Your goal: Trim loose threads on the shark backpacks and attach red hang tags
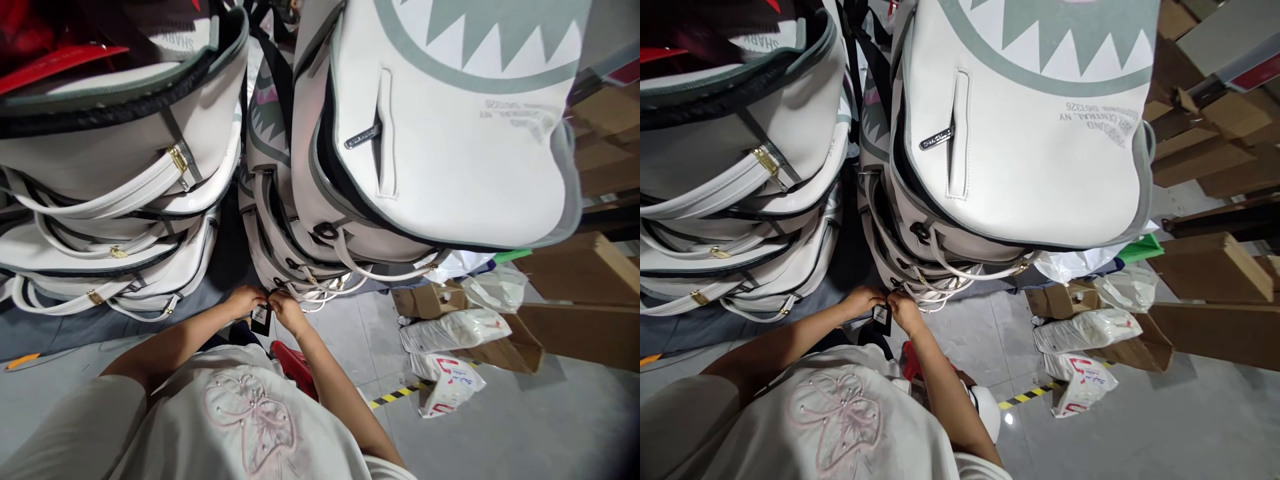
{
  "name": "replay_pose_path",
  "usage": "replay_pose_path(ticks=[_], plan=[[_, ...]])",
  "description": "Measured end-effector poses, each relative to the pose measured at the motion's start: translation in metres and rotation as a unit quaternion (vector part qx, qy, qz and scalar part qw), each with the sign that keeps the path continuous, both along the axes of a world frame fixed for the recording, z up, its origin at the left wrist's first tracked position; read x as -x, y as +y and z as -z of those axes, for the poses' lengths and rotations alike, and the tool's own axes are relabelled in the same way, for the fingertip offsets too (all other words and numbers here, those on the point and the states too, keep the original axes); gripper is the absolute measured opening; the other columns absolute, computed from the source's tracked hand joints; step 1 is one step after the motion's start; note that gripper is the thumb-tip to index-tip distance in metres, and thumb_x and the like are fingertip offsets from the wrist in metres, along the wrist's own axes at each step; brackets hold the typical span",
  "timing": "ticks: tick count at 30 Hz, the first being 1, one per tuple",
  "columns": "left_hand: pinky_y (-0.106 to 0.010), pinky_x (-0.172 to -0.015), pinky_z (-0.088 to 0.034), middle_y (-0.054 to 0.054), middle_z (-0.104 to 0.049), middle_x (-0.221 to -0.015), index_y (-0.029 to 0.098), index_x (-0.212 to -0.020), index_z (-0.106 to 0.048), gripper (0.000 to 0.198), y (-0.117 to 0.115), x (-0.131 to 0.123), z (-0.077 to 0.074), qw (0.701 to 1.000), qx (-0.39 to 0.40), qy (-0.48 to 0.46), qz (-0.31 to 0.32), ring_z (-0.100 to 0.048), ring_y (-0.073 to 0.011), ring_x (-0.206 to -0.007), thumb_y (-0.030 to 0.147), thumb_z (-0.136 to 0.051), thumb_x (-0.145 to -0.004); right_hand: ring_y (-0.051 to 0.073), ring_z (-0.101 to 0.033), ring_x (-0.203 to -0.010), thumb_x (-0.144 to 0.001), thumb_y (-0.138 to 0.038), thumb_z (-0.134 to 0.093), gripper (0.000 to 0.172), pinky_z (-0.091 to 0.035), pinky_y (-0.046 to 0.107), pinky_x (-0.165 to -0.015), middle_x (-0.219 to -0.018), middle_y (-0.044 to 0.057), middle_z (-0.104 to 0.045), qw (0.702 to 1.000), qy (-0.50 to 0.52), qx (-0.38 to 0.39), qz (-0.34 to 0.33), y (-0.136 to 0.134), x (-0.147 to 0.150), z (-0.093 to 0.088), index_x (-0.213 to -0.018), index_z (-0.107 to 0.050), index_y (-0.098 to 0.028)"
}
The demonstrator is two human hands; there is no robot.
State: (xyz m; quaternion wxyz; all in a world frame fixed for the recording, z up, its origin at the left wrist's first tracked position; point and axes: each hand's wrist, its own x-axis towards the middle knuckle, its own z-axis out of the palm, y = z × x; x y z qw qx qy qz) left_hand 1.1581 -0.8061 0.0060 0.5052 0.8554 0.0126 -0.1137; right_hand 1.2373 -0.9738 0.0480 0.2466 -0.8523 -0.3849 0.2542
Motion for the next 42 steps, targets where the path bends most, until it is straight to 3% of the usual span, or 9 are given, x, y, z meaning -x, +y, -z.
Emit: replay_pose_path(ticks=[7,17,24,29,35,42], plan=[[-0.027,-0.085,-0.047,-0.004,-0.074,-0.103,0.024,-0.098,-0.075,0.023,0.000,-0.005,-0.010,0.999,-0.036,0.011,0.014,-0.066,-0.0202,-0.097,0.026,-0.054,-0.089,0.019,-0.055,-0.083,-0.090,-0.009,-0.046,0.021,-0.042,0.028,-0.076,-0.083,0.005,-0.060,0.998,-0.046,0.022,-0.031,0.000,0.003,0.002,-0.082,-0.062,-0.020],[-0.027,-0.085,-0.048,-0.003,-0.074,-0.106,0.025,-0.097,-0.075,0.022,0.000,-0.003,-0.008,0.998,-0.061,0.021,0.025,-0.067,-0.0197,-0.098,0.026,-0.055,-0.088,0.018,-0.055,-0.079,-0.089,-0.008,-0.047,0.022,-0.040,0.027,-0.072,-0.081,0.004,-0.060,0.994,-0.085,0.047,-0.044,0.001,0.004,0.004,-0.080,-0.062,-0.020],[-0.032,-0.080,-0.049,-0.009,-0.073,-0.095,0.019,-0.099,-0.070,0.020,-0.007,-0.011,-0.014,0.993,-0.100,0.048,0.025,-0.068,-0.0250,-0.092,0.025,-0.058,-0.084,0.019,-0.054,-0.078,-0.088,-0.007,-0.046,0.022,-0.038,0.027,-0.071,-0.082,0.005,-0.061,0.993,-0.092,0.066,-0.044,0.004,0.006,0.004,-0.079,-0.061,-0.020],[-0.034,-0.082,-0.049,-0.009,-0.073,-0.093,0.021,-0.102,-0.069,0.022,-0.007,-0.013,-0.017,0.993,-0.100,0.051,0.034,-0.068,-0.0263,-0.092,0.026,-0.060,-0.083,0.018,-0.056,-0.079,-0.085,-0.008,-0.047,0.020,-0.039,0.027,-0.072,-0.083,0.004,-0.062,0.994,-0.085,0.059,-0.027,0.004,0.005,0.005,-0.079,-0.060,-0.021],[-0.034,-0.086,-0.049,-0.007,-0.073,-0.106,0.023,-0.095,-0.073,0.019,-0.014,-0.008,-0.016,0.995,-0.087,0.046,0.013,-0.067,-0.0257,-0.100,0.028,-0.056,-0.087,0.019,-0.056,-0.076,-0.083,-0.011,-0.044,0.019,-0.041,0.027,-0.070,-0.078,0.005,-0.062,0.996,-0.087,0.031,-0.008,0.003,0.005,0.011,-0.075,-0.057,-0.021],[-0.031,-0.080,-0.052,-0.005,-0.075,-0.089,0.022,-0.079,-0.071,0.017,-0.018,-0.001,-0.011,0.995,-0.075,0.072,-0.012,-0.069,-0.0224,-0.091,0.015,-0.056,-0.081,0.023,-0.060,-0.074,-0.083,-0.019,-0.039,0.020,-0.044,0.032,-0.069,-0.074,0.006,-0.063,0.996,-0.088,-0.004,0.014,0.001,0.004,0.025,-0.072,-0.055,-0.022]])
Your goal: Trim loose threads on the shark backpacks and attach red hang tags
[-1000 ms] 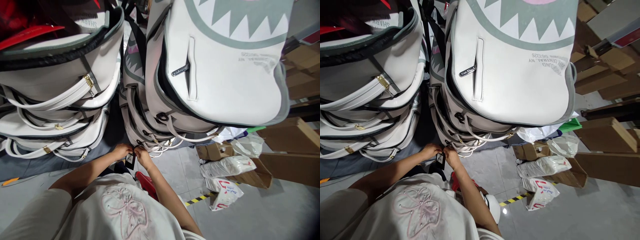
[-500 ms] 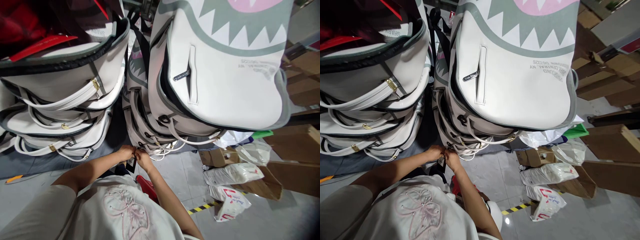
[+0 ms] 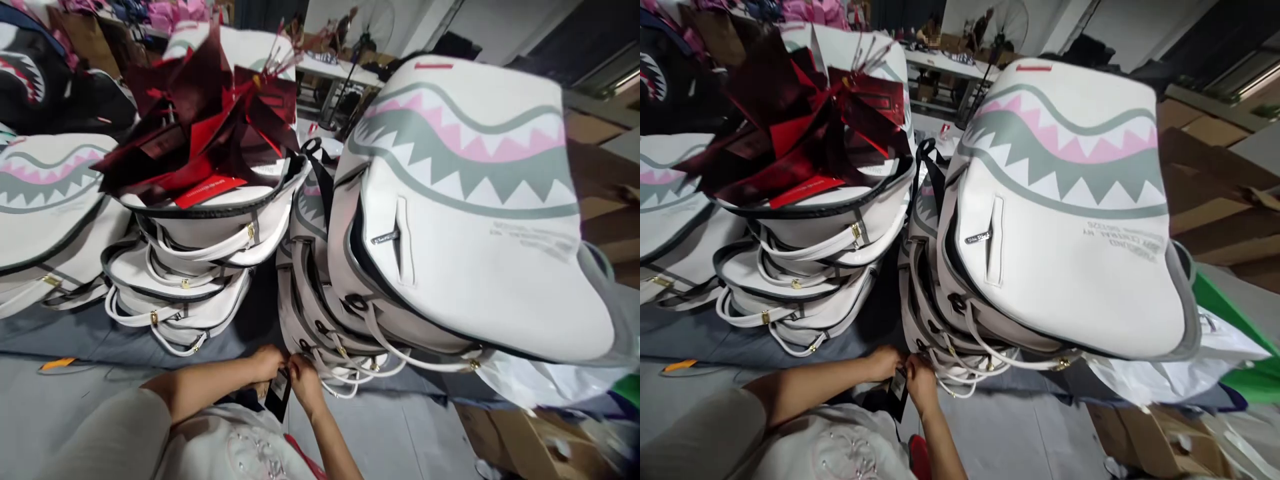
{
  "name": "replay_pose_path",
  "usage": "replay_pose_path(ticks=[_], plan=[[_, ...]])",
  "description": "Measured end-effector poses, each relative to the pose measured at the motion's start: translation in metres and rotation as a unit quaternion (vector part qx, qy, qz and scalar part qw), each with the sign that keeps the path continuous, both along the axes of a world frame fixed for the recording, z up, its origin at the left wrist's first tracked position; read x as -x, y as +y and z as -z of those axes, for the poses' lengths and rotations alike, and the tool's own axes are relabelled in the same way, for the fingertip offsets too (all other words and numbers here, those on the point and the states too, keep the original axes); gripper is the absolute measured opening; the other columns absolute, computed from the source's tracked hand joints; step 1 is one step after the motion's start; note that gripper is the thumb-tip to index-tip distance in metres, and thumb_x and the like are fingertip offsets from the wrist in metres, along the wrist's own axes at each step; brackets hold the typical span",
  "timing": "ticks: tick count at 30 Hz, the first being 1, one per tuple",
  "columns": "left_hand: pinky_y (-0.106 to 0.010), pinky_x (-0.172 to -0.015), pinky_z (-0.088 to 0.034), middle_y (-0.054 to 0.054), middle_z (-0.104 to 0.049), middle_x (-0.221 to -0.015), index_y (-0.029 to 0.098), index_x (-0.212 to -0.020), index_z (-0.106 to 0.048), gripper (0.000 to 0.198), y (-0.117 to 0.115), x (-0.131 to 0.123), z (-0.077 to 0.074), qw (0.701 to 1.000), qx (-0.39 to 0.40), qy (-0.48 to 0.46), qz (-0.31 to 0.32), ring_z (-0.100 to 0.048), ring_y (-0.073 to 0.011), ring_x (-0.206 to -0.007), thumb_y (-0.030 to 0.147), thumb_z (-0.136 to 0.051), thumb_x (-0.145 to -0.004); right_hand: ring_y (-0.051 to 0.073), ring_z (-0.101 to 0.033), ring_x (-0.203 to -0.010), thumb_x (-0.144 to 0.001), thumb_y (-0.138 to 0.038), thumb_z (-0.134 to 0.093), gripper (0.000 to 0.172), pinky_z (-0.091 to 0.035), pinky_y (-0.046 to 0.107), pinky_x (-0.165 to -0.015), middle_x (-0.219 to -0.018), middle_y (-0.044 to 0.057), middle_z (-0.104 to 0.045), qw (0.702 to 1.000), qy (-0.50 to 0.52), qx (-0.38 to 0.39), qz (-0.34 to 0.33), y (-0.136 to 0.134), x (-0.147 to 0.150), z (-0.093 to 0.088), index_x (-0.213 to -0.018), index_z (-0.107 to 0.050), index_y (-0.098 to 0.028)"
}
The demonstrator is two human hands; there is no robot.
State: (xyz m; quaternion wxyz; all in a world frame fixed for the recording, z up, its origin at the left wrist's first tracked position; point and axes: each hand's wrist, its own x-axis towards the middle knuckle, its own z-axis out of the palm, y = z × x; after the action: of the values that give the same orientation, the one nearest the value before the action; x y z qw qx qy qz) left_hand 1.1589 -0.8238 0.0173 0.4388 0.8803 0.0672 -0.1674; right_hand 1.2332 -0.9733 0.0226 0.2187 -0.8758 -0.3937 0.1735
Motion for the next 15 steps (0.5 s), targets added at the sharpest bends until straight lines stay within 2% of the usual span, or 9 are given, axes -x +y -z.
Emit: replay_pose_path(ticks=[3,6,11,15], plan=[[-0.035,-0.084,-0.052,-0.006,-0.075,-0.096,0.023,-0.089,-0.070,0.015,-0.001,-0.001,0.002,1.000,-0.002,-0.001,-0.029,-0.068,-0.0247,-0.096,0.018,-0.058,-0.081,0.023,-0.062,-0.072,-0.083,-0.023,-0.038,0.021,-0.046,0.032,-0.067,-0.071,0.006,-0.063,1.000,0.002,-0.015,0.008,-0.002,-0.002,0.003,-0.069,-0.053,-0.024],[-0.039,-0.085,-0.052,-0.007,-0.074,-0.101,0.024,-0.102,-0.068,0.024,-0.004,-0.004,0.004,0.998,-0.003,-0.003,-0.057,-0.067,-0.0284,-0.101,0.027,-0.064,-0.078,0.023,-0.063,-0.068,-0.085,-0.026,-0.036,0.022,-0.049,0.032,-0.065,-0.069,0.005,-0.062,0.999,-0.001,-0.030,0.023,-0.001,-0.002,0.004,-0.069,-0.051,-0.025],[-0.035,-0.084,-0.053,-0.004,-0.075,-0.093,0.026,-0.087,-0.070,0.017,-0.004,-0.007,0.006,0.999,0.016,-0.007,-0.050,-0.069,-0.0253,-0.097,0.018,-0.057,-0.079,0.022,-0.060,-0.059,-0.083,-0.030,-0.038,0.021,-0.048,0.032,-0.058,-0.065,0.003,-0.060,0.995,0.000,-0.057,0.077,0.000,-0.001,0.012,-0.069,-0.052,-0.026],[-0.038,-0.088,-0.050,-0.006,-0.074,-0.099,0.022,-0.097,-0.069,0.021,-0.002,-0.007,0.004,0.996,0.023,-0.020,-0.082,-0.067,-0.0259,-0.100,0.023,-0.058,-0.079,0.021,-0.058,-0.060,-0.084,-0.039,-0.040,0.026,-0.047,0.030,-0.058,-0.062,0.002,-0.058,0.989,0.015,-0.101,0.105,-0.003,-0.006,0.023,-0.066,-0.053,-0.025]])
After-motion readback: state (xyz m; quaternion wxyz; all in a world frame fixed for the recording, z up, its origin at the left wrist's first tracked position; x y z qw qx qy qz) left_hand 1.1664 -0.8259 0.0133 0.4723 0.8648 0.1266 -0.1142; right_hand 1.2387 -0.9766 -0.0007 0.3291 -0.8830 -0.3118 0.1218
